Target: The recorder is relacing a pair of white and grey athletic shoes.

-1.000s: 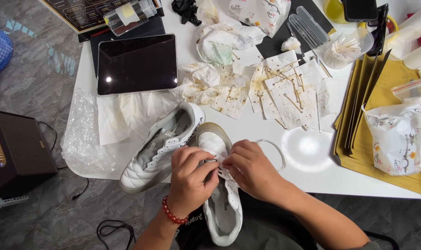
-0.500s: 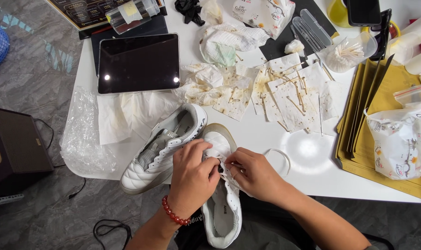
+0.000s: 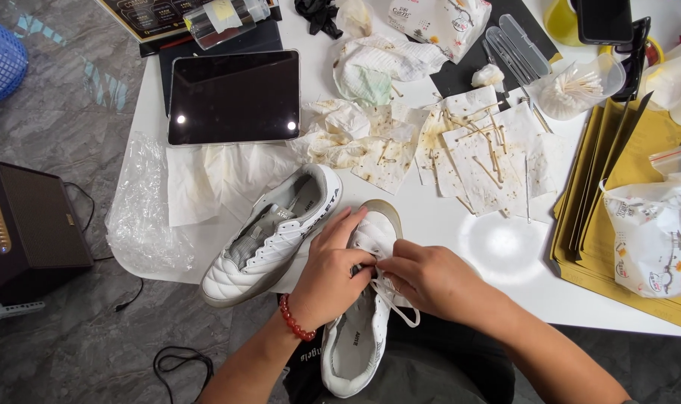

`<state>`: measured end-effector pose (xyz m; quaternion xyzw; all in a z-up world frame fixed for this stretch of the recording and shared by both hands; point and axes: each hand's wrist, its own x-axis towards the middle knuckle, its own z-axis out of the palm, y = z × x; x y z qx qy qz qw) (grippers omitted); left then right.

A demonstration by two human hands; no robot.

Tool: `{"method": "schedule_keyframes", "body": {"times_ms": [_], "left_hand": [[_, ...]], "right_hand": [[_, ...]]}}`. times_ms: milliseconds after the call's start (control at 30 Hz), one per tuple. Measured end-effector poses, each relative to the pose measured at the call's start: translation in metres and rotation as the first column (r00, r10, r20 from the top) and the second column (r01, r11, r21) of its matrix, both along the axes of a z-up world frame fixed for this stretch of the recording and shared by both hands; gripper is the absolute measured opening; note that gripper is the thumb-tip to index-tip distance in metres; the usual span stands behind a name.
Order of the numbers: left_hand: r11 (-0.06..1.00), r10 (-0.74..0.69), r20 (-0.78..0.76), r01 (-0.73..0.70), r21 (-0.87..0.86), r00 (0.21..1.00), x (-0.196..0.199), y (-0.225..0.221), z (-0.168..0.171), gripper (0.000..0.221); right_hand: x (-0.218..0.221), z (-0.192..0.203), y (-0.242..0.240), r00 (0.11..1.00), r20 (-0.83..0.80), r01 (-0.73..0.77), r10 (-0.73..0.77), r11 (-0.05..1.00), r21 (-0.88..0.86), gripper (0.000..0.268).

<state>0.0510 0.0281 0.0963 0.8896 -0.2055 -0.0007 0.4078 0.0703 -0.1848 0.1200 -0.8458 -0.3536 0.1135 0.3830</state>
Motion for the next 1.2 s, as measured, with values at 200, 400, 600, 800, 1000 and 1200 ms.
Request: {"method": "schedule_keyframes", "body": {"times_ms": [200,400,600,800,1000,1200], "left_hand": [[0.978,0.168,0.014,-0.165,-0.127,0.986,-0.020,-0.011,0.001,0.010],[0.944,0.288,0.044,-0.276,-0.179,0.957,-0.032,-0.014,-0.013,0.012],[0.972,0.125,-0.012,-0.125,-0.199,0.992,-0.034,-0.010,-0.011,0.005],[0.976,0.053,-0.078,-0.068,-0.207,0.996,-0.030,-0.010,-0.007,0.008],[0.962,0.193,0.005,-0.188,-0.200,0.981,-0.031,-0.019,-0.009,0.009],[0.963,0.203,0.044,-0.191,-0.191,0.978,-0.029,-0.018,0.004,0.007]], "right_hand": [[-0.012,-0.017,-0.005,0.942,0.323,-0.063,0.088,0.994,-0.086,0.035],[-0.027,-0.036,-0.003,0.931,0.364,0.005,-0.011,1.000,0.017,0.033],[-0.035,-0.042,0.002,0.938,0.260,0.180,-0.227,0.965,0.193,0.024],[-0.037,-0.024,0.007,0.936,0.252,0.184,-0.247,0.951,0.248,0.018],[-0.036,-0.034,0.000,0.922,0.314,0.157,-0.225,0.961,0.229,0.017],[-0.035,-0.042,-0.010,0.960,0.061,0.243,-0.274,0.919,0.310,0.014]]}}
